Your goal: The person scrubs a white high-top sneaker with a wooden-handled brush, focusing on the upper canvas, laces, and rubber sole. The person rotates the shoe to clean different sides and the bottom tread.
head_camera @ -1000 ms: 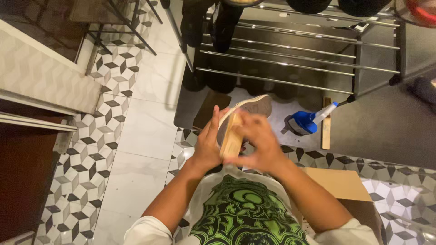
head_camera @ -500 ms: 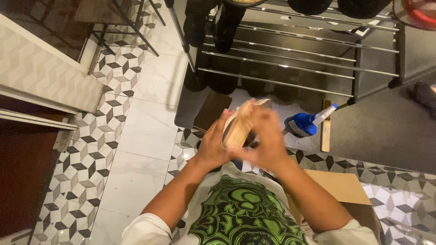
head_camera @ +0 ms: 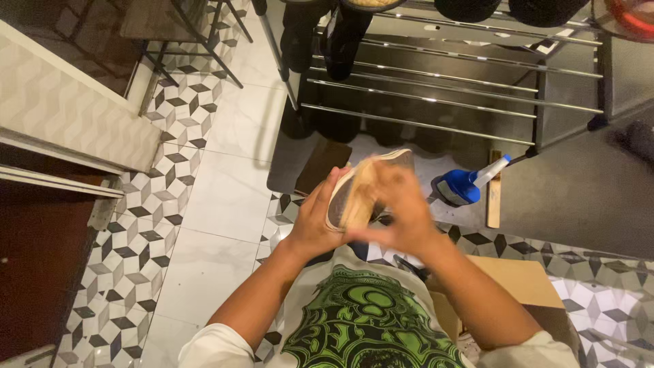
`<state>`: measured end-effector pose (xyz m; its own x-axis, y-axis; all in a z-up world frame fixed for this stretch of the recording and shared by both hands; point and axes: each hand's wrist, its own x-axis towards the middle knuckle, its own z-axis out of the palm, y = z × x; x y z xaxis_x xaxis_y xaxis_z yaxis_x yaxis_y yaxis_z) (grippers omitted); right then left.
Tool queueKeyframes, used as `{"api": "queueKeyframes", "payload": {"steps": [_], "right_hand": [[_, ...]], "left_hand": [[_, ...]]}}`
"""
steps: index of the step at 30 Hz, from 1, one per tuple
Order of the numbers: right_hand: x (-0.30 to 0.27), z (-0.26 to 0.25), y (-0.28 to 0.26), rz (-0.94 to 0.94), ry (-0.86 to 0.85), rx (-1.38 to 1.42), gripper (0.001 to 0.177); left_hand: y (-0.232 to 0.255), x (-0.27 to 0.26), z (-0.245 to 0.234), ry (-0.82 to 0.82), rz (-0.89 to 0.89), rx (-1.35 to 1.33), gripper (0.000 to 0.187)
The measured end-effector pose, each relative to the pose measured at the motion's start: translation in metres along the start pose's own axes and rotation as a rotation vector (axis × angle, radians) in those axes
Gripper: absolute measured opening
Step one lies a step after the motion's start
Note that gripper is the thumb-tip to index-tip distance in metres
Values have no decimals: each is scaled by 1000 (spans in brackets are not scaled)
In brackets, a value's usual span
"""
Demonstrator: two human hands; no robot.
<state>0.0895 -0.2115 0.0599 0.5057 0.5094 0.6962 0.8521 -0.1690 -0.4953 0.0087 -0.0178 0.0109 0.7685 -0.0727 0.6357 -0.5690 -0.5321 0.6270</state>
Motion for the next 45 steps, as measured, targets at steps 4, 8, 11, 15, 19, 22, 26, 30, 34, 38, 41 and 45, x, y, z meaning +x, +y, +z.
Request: {"api": "queueKeyframes", "payload": {"steps": [4, 8, 11, 15, 19, 22, 26, 30, 34, 38, 41, 45], "right_hand": [[0, -3, 2, 290, 68, -31, 97], [-8, 8, -24, -90, -134, -26, 82], [0, 3, 2, 46, 0, 21, 85], [-6, 8, -7, 117, -19, -15, 79], [-12, 9, -16, -134, -195, 5, 75], [2, 2, 18, 177, 72, -62, 81], [-5, 7, -3, 48, -6, 52, 88], [-1, 2, 13, 18, -48, -14, 84], [-1, -4, 31, 295, 70, -36, 92], [-22, -3, 10, 25, -117, 54, 83], [-26, -12, 47, 113, -79, -13, 89], [-44, -14, 91, 508, 126, 13, 90]], "left_hand": [[5, 4, -4, 19, -27, 20, 118], [4, 2, -9, 16, -32, 71, 113], [6, 4, -14, 15, -31, 44, 116], [7, 6, -17, 44, -19, 63, 117], [2, 5, -19, 10, -22, 50, 117], [9, 1, -20, 7, -30, -11, 121], [7, 7, -24, 12, -36, -10, 119], [7, 8, -25, -9, -6, -15, 124], [8, 12, -26, 15, -70, -41, 120], [12, 13, -36, 11, -155, -51, 119], [10, 16, -36, 3, -145, -112, 120], [10, 17, -35, 40, -210, -226, 121]]}}
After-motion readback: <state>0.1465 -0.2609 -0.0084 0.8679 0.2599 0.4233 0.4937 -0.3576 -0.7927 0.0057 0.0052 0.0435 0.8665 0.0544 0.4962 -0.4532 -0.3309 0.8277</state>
